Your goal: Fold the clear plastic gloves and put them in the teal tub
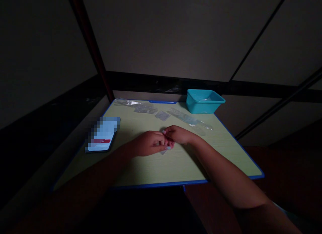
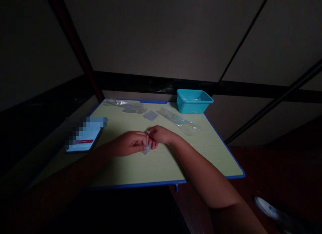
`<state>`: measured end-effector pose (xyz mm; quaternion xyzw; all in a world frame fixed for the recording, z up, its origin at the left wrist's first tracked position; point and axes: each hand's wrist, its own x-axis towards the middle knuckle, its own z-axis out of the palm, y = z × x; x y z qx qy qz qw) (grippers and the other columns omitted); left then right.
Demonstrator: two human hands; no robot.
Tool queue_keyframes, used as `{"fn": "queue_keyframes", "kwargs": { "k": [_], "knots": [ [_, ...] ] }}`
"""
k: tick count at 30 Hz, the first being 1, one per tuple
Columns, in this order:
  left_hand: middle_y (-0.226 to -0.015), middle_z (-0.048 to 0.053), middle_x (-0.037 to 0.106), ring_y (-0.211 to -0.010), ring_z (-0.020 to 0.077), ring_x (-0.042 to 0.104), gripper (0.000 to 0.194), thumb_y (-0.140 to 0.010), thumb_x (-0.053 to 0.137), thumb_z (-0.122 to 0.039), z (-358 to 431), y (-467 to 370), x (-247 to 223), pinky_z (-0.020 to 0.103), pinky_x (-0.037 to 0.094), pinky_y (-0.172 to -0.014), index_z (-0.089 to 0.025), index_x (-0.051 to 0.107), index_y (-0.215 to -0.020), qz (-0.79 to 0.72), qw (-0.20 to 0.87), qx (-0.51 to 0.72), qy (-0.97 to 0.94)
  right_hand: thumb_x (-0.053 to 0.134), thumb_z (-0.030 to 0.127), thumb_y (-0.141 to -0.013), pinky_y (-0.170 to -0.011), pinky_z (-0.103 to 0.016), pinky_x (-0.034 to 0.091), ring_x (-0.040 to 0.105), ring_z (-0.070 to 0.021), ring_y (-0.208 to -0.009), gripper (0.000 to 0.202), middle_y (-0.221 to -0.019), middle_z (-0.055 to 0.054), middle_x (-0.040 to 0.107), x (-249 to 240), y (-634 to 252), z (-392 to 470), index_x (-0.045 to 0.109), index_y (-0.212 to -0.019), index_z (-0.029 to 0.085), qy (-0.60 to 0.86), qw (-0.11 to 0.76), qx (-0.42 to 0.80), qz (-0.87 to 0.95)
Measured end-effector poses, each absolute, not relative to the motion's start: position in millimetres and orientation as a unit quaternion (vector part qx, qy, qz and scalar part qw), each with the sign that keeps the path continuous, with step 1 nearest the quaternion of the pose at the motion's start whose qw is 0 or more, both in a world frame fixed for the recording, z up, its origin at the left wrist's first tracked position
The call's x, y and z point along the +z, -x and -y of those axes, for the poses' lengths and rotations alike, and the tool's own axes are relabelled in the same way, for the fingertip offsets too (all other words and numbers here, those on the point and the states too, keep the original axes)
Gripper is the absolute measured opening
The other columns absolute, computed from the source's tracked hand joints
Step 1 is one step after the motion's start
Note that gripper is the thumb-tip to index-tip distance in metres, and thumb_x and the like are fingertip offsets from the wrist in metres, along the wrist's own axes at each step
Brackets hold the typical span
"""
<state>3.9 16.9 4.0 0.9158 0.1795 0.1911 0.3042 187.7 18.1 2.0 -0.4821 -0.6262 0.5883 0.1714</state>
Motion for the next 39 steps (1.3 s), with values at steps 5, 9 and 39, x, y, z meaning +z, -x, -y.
{"fn": "queue_keyframes", "kwargs": {
  "k": [5,9,39],
  "knots": [
    [-0.073,-0.001,0.051,-0.066,0.0124,0.046,0.020,-0.084,0.052,-0.031,-16.0,-6.1,-4.6,0.023,0.034,-0.064,-0.018,0.053,-0.069,-0.166,0.307,0.136,-0.927,0.034,0.024,-0.097,-0.034,-0.016,0.040,0.049,-0.0079,-0.031,0.033,-0.043,0.003,0.057,-0.6,-190.7,-21.1,0.053,-0.072,0.015,0.492,0.188,0.613,0.589],
    [-0.078,0.000,0.054,-0.070,0.0137,0.048,0.017,-0.084,0.053,-0.031,-13.5,-4.9,-2.6,0.024,0.035,-0.066,-0.018,0.055,-0.073,-0.163,0.278,0.120,-0.939,0.030,0.025,-0.098,-0.034,-0.017,0.037,0.048,-0.0083,-0.032,0.031,-0.048,0.002,0.058,1.2,-188.0,-23.2,0.053,-0.080,0.015,0.488,0.255,0.627,0.551],
    [-0.060,0.002,0.053,-0.058,0.0146,0.049,0.068,-0.085,0.013,-0.069,-27.9,-1.4,10.7,0.028,0.043,-0.059,-0.019,0.052,-0.063,-0.372,0.341,0.471,-0.723,0.027,0.050,-0.096,-0.111,-0.056,0.006,0.011,-0.0224,-0.142,0.057,-0.154,-0.009,0.017,-15.3,-159.0,0.0,0.026,-0.146,0.023,0.346,0.026,0.088,0.934]
  ]
}}
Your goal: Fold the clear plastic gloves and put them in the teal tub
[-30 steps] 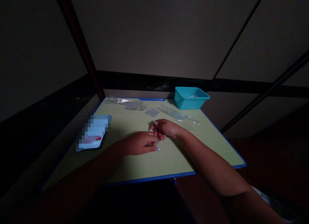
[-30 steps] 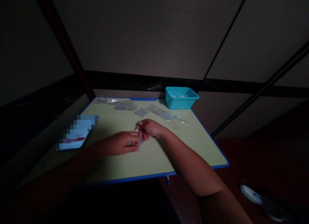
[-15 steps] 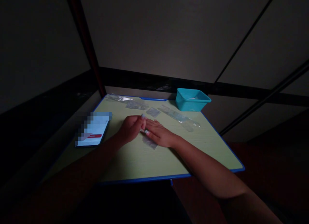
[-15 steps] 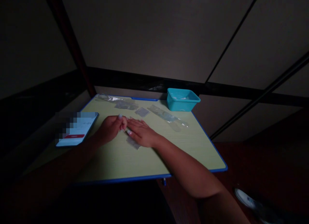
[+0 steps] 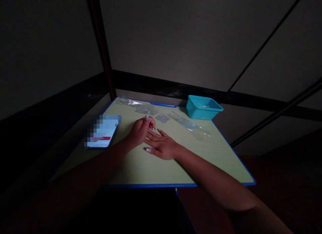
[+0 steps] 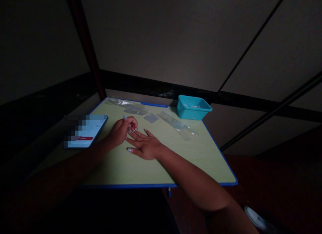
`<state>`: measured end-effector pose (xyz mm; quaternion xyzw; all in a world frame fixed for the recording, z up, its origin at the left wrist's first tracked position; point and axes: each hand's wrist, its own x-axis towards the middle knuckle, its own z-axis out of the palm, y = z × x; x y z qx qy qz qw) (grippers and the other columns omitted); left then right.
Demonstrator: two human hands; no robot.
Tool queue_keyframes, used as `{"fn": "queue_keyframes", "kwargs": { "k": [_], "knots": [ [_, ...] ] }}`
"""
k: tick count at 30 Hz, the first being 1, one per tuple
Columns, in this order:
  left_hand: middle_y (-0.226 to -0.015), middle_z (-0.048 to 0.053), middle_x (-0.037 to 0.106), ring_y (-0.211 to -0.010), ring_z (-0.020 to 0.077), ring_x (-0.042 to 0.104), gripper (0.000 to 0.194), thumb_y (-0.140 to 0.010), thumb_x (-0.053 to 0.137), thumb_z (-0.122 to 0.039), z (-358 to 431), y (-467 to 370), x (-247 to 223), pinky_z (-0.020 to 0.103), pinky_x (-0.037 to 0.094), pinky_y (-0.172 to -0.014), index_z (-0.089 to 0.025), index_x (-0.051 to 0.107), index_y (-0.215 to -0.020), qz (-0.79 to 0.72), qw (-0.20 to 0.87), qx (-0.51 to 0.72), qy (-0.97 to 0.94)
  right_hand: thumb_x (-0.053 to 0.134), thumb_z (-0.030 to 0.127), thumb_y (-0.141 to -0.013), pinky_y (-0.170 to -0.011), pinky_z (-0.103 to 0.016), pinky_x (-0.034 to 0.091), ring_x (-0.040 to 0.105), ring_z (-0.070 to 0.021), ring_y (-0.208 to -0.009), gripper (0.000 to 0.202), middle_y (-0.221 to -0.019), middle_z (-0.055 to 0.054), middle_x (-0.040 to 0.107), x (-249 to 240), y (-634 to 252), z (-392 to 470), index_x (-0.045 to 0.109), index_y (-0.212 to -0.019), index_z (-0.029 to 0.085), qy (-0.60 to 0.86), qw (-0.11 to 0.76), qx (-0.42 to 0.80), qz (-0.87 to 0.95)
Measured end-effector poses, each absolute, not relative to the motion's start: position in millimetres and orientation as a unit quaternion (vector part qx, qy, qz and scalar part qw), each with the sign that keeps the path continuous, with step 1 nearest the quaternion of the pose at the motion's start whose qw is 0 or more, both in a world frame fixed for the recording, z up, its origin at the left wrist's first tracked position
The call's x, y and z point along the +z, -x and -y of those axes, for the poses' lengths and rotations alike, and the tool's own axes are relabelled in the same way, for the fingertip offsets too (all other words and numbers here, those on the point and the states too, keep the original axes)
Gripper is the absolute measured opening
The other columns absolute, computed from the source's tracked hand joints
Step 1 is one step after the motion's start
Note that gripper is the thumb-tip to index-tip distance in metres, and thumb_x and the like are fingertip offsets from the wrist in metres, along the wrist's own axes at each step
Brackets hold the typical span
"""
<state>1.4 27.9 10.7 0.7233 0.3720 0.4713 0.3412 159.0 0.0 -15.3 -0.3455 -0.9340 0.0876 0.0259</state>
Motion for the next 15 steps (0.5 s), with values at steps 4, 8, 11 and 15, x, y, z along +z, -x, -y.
{"fn": "queue_keyframes", "kwargs": {
  "k": [4,8,11,15],
  "knots": [
    [-0.062,0.003,0.053,-0.059,0.0146,0.050,0.069,-0.085,0.011,-0.071,-31.2,-2.5,6.5,0.027,0.043,-0.060,-0.018,0.053,-0.066,-0.367,0.336,0.488,-0.717,0.029,0.050,-0.096,-0.111,-0.055,0.005,0.013,-0.0226,-0.142,0.057,-0.153,-0.010,0.020,-16.2,-156.4,0.4,0.026,-0.146,0.023,0.351,0.016,0.092,0.932],
    [-0.061,0.002,0.052,-0.057,0.0142,0.049,0.067,-0.085,0.016,-0.071,-36.3,-3.1,0.1,0.027,0.043,-0.057,-0.018,0.054,-0.068,-0.344,0.349,0.514,-0.704,0.027,0.047,-0.097,-0.111,-0.056,0.004,0.012,-0.0206,-0.142,0.055,-0.154,-0.007,0.018,-15.1,-159.3,-1.1,0.022,-0.147,0.025,0.353,0.044,0.108,0.928],
    [-0.062,0.002,0.053,-0.058,0.0147,0.051,0.063,-0.087,0.021,-0.068,-41.0,-2.3,-3.0,0.027,0.043,-0.058,-0.018,0.055,-0.071,-0.330,0.365,0.534,-0.687,0.020,0.041,-0.098,-0.110,-0.056,0.006,0.011,-0.0178,-0.142,0.052,-0.154,-0.005,0.016,-11.7,-167.9,-5.9,0.017,-0.148,0.024,0.386,0.094,0.126,0.909],
    [-0.068,0.003,0.057,-0.066,0.0156,0.054,0.058,-0.089,0.023,-0.064,-45.0,-0.9,-3.6,0.028,0.045,-0.065,-0.019,0.056,-0.075,-0.342,0.322,0.576,-0.669,0.020,0.039,-0.098,-0.109,-0.059,-0.002,0.013,-0.0192,-0.142,0.053,-0.154,-0.004,0.017,-8.6,-176.7,-11.6,0.012,-0.149,0.025,0.439,0.079,0.116,0.888]
  ]
}}
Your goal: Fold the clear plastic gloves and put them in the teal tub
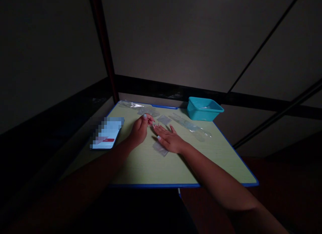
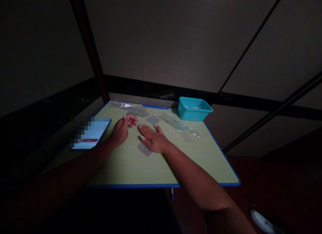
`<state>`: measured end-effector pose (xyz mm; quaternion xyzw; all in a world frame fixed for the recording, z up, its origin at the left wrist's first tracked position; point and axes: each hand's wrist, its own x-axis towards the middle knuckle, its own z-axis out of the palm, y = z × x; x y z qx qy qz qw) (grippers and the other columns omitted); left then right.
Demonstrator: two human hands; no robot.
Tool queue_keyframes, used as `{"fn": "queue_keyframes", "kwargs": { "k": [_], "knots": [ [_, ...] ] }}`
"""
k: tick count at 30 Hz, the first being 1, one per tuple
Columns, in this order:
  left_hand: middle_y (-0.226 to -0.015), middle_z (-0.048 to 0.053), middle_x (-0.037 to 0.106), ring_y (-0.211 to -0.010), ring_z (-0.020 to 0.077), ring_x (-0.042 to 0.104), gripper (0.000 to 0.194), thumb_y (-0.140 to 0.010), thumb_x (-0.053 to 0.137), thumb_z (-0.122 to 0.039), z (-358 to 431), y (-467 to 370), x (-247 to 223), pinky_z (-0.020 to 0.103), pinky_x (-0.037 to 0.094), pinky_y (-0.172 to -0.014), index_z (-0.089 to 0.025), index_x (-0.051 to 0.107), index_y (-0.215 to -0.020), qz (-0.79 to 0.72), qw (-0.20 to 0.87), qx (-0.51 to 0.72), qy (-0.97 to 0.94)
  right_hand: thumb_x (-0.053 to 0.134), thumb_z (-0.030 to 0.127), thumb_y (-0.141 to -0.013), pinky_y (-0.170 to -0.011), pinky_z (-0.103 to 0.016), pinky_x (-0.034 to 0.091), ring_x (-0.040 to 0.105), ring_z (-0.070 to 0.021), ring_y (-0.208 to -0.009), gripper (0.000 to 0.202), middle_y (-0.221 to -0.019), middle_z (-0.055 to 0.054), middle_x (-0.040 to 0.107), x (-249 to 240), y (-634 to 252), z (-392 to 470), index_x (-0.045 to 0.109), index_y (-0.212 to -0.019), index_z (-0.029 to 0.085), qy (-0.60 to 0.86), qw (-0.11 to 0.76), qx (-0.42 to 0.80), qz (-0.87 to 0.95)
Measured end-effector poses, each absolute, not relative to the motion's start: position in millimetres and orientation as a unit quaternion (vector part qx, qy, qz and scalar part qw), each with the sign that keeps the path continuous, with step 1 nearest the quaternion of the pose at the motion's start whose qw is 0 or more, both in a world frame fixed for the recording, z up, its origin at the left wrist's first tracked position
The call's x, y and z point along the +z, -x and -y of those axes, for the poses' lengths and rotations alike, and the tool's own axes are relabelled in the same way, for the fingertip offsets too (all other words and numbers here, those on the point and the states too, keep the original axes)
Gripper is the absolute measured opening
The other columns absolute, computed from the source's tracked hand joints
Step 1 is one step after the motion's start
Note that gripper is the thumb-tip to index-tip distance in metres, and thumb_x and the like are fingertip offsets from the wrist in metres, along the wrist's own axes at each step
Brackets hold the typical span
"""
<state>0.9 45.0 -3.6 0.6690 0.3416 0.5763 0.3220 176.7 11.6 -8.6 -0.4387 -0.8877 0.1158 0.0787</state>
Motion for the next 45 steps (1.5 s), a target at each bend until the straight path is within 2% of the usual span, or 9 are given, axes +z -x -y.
{"fn": "queue_keyframes", "kwargs": {
  "k": [9,18,25,30,33,35,37,41,45],
  "knots": [
    [-0.080,0.004,0.059,-0.077,0.0162,0.057,0.054,-0.091,0.023,-0.062,-42.0,-2.5,-4.7,0.029,0.046,-0.075,-0.019,0.055,-0.085,-0.349,0.285,0.582,-0.677,0.021,0.048,-0.096,-0.105,-0.063,-0.011,0.004,-0.0227,-0.143,0.058,-0.155,-0.004,0.004,-10.1,-165.4,-7.2,0.012,-0.149,0.026,0.480,-0.004,0.077,0.874],
    [-0.082,0.005,0.059,-0.077,0.0174,0.057,0.052,-0.091,0.023,-0.062,-49.9,-0.3,-5.9,0.032,0.047,-0.076,-0.020,0.053,-0.086,-0.385,0.268,0.613,-0.635,0.016,0.049,-0.097,-0.106,-0.058,-0.015,0.005,-0.0231,-0.143,0.060,-0.155,-0.005,0.007,-4.5,-165.0,3.2,-0.002,-0.149,0.025,0.436,0.053,0.089,0.894],
    [-0.083,0.005,0.058,-0.080,0.0183,0.056,0.052,-0.090,0.022,-0.062,-51.0,-0.6,-9.4,0.033,0.046,-0.078,-0.020,0.053,-0.087,-0.392,0.270,0.609,-0.634,0.020,0.053,-0.096,-0.109,-0.056,-0.007,0.008,-0.0213,-0.142,0.063,-0.155,-0.007,0.009,-14.9,-152.9,6.8,0.009,-0.149,0.021,0.387,0.025,0.106,0.915],
    [-0.083,0.005,0.059,-0.080,0.0183,0.057,0.050,-0.090,0.026,-0.062,-52.4,-1.9,-12.8,0.033,0.048,-0.078,-0.020,0.053,-0.086,-0.384,0.284,0.604,-0.638,0.023,0.051,-0.096,-0.108,-0.058,-0.008,0.007,-0.0220,-0.142,0.060,-0.155,-0.007,0.014,-15.7,-153.3,5.0,0.016,-0.148,0.024,0.389,0.042,0.131,0.911],
    [-0.083,0.006,0.060,-0.080,0.0182,0.057,0.049,-0.090,0.028,-0.061,-55.2,-0.6,-13.6,0.032,0.048,-0.077,-0.020,0.054,-0.085,-0.389,0.280,0.603,-0.638,0.021,0.042,-0.098,-0.108,-0.058,0.002,0.019,-0.0221,-0.140,0.053,-0.152,-0.008,0.026,-10.1,-161.3,-1.0,0.018,-0.147,0.024,0.404,0.114,0.163,0.893],
    [-0.083,0.006,0.060,-0.080,0.0180,0.057,0.049,-0.089,0.028,-0.061,-56.9,0.7,-13.3,0.031,0.047,-0.076,-0.020,0.054,-0.084,-0.396,0.280,0.607,-0.629,0.028,0.038,-0.098,-0.107,-0.053,0.017,0.032,-0.0233,-0.133,0.048,-0.144,-0.011,0.040,-4.7,-170.7,-7.7,0.031,-0.143,0.021,0.448,0.188,0.149,0.862],
    [-0.082,0.005,0.059,-0.079,0.0175,0.057,0.048,-0.088,0.030,-0.061,-57.5,1.6,-12.6,0.030,0.046,-0.076,-0.020,0.054,-0.084,-0.399,0.286,0.606,-0.626,0.043,0.039,-0.093,-0.098,-0.045,0.031,0.043,-0.0257,-0.121,0.041,-0.129,-0.014,0.053,-0.3,-181.0,-14.3,0.050,-0.127,0.017,0.505,0.224,0.097,0.828],
    [-0.085,0.005,0.059,-0.081,0.0169,0.056,0.046,-0.089,0.032,-0.059,-55.5,1.0,-12.3,0.029,0.045,-0.078,-0.019,0.054,-0.084,-0.393,0.298,0.591,-0.638,0.061,0.050,-0.079,-0.082,-0.040,0.037,0.048,-0.0280,-0.103,0.037,-0.104,-0.012,0.060,0.2,-190.9,-20.1,0.062,-0.097,0.017,0.564,0.145,0.061,0.810],
    [-0.086,0.006,0.060,-0.082,0.0173,0.056,0.046,-0.089,0.032,-0.059,-54.1,0.0,-13.2,0.029,0.045,-0.078,-0.020,0.055,-0.082,-0.392,0.297,0.585,-0.644,0.066,0.058,-0.071,-0.077,-0.039,0.038,0.048,-0.0278,-0.100,0.045,-0.100,-0.011,0.060,-5.1,-182.8,-17.9,0.061,-0.091,0.017,0.563,0.090,0.081,0.817]
  ]
}}
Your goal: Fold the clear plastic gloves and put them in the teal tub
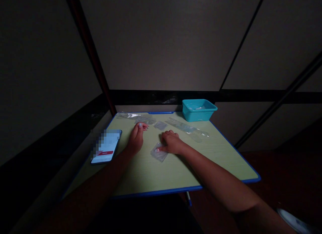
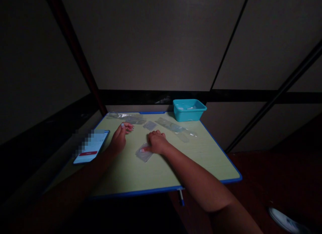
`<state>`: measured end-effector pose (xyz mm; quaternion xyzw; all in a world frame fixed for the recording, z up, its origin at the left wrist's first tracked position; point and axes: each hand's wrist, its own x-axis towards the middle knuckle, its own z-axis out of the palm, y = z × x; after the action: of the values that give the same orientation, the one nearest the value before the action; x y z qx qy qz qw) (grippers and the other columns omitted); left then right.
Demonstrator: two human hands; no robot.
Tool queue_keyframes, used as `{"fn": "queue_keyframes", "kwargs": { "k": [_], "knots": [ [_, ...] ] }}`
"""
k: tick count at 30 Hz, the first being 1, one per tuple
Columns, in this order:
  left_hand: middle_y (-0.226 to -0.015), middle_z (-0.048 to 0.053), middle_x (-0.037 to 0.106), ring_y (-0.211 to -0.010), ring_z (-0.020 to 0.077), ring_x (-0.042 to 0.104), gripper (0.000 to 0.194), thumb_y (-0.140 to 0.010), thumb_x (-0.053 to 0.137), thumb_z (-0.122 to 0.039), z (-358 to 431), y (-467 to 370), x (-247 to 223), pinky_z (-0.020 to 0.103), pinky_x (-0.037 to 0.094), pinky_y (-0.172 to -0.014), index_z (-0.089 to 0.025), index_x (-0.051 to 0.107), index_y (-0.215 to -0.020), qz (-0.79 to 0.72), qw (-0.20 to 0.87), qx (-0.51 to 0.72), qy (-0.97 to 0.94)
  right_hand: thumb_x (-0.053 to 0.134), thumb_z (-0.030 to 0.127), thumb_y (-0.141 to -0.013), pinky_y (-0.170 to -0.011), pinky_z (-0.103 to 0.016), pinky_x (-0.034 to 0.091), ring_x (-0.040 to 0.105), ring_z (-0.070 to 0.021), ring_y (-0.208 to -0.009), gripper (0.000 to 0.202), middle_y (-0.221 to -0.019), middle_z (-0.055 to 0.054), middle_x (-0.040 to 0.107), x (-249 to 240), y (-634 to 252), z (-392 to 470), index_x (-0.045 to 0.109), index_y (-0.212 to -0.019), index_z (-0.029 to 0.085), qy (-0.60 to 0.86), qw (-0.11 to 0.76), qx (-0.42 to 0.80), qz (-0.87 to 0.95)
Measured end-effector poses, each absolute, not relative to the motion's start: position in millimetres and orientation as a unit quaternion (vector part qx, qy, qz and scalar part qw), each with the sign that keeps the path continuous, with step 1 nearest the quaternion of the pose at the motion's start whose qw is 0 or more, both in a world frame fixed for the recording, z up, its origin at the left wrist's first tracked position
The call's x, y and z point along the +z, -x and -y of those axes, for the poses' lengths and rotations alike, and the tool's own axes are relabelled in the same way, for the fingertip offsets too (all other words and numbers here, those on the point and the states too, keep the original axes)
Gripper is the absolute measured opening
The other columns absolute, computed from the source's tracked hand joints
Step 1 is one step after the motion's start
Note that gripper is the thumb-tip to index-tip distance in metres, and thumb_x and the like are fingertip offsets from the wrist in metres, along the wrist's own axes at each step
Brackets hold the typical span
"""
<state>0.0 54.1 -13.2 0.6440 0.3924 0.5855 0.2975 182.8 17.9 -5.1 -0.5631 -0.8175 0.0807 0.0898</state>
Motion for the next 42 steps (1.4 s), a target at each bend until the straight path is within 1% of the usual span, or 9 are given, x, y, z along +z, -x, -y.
{"fn": "queue_keyframes", "kwargs": {
  "k": [7,12,15,18,22,26,32,36,42],
  "knots": [
    [-0.084,0.006,0.060,-0.082,0.0180,0.056,0.046,-0.091,0.030,-0.055,-53.2,-0.8,-13.0,0.030,0.045,-0.079,-0.019,0.056,-0.080,-0.403,0.305,0.578,-0.640,0.065,0.053,-0.074,-0.075,-0.038,0.041,0.049,-0.0291,-0.100,0.040,-0.102,-0.012,0.061,-5.0,-171.6,-11.4,0.064,-0.093,0.018,0.558,0.042,0.087,0.824],
    [-0.082,0.006,0.060,-0.084,0.0186,0.057,0.040,-0.091,0.034,-0.049,-49.9,-1.4,-11.9,0.032,0.045,-0.082,-0.019,0.056,-0.078,-0.395,0.301,0.547,-0.674,0.068,0.045,-0.073,-0.075,-0.036,0.041,0.050,-0.0283,-0.100,0.034,-0.101,-0.011,0.062,-1.4,-172.2,-9.5,0.066,-0.094,0.018,0.549,0.043,0.104,0.828],
    [-0.081,0.005,0.060,-0.085,0.0192,0.057,0.033,-0.090,0.039,-0.043,-48.5,-0.9,-9.9,0.034,0.045,-0.084,-0.019,0.057,-0.076,-0.393,0.304,0.522,-0.693,0.071,0.038,-0.071,-0.073,-0.033,0.041,0.053,-0.0248,-0.091,0.026,-0.091,-0.009,0.065,-4.2,-175.4,-13.4,0.066,-0.086,0.017,0.552,0.103,0.139,0.816],
    [-0.083,0.003,0.062,-0.087,0.0188,0.058,0.027,-0.085,0.048,-0.043,-47.9,-1.9,-9.0,0.033,0.043,-0.087,-0.019,0.058,-0.079,-0.400,0.341,0.518,-0.675,0.070,0.038,-0.070,-0.063,-0.028,0.040,0.054,-0.0168,-0.070,0.023,-0.071,-0.003,0.063,-12.6,-180.0,-20.5,0.062,-0.072,0.016,0.537,0.237,0.249,0.770],
    [-0.091,0.005,0.065,-0.095,0.0201,0.060,0.031,-0.076,0.061,-0.046,-47.3,-6.3,-11.7,0.035,0.042,-0.092,-0.017,0.058,-0.086,-0.403,0.462,0.527,-0.589,0.070,0.049,-0.064,-0.050,-0.024,0.035,0.047,-0.0110,-0.053,0.037,-0.059,0.002,0.055,-22.1,-182.2,-29.2,0.054,-0.066,0.016,0.487,0.408,0.410,0.654],
    [-0.096,0.010,0.067,-0.097,0.0211,0.063,0.035,-0.075,0.066,-0.044,-45.7,-10.2,-12.5,0.037,0.045,-0.091,-0.014,0.058,-0.092,-0.376,0.607,0.520,-0.469,0.073,0.049,-0.058,-0.050,-0.023,0.034,0.044,-0.0093,-0.052,0.040,-0.059,0.003,0.054,-20.9,-178.9,-31.9,0.052,-0.067,0.016,0.463,0.503,0.455,0.571],
    [-0.096,0.014,0.070,-0.092,0.0237,0.067,0.022,-0.080,0.065,-0.031,-38.9,-11.9,-7.4,0.039,0.048,-0.091,-0.012,0.063,-0.091,-0.324,0.733,0.441,-0.403,0.073,0.046,-0.060,-0.054,-0.024,0.037,0.047,-0.0101,-0.055,0.037,-0.064,0.001,0.058,-13.1,-173.3,-28.2,0.055,-0.070,0.015,0.459,0.560,0.445,0.527],
    [-0.089,0.012,0.072,-0.091,0.0241,0.067,0.018,-0.072,0.071,-0.021,-34.0,-13.4,-9.6,0.040,0.046,-0.094,-0.011,0.068,-0.087,-0.311,0.745,0.415,-0.420,0.075,0.046,-0.058,-0.056,-0.025,0.039,0.050,-0.0116,-0.056,0.038,-0.065,0.000,0.061,-11.6,-168.7,-25.3,0.057,-0.070,0.015,0.450,0.565,0.464,0.512],
    [-0.082,0.011,0.072,-0.090,0.0247,0.068,0.017,-0.068,0.074,-0.020,-38.4,-12.3,-14.1,0.040,0.047,-0.093,-0.010,0.070,-0.081,-0.319,0.732,0.429,-0.422,0.075,0.050,-0.056,-0.058,-0.025,0.039,0.050,-0.0119,-0.058,0.042,-0.066,0.001,0.060,-13.1,-164.7,-24.9,0.057,-0.073,0.016,0.413,0.567,0.520,0.487]
  ]
}}
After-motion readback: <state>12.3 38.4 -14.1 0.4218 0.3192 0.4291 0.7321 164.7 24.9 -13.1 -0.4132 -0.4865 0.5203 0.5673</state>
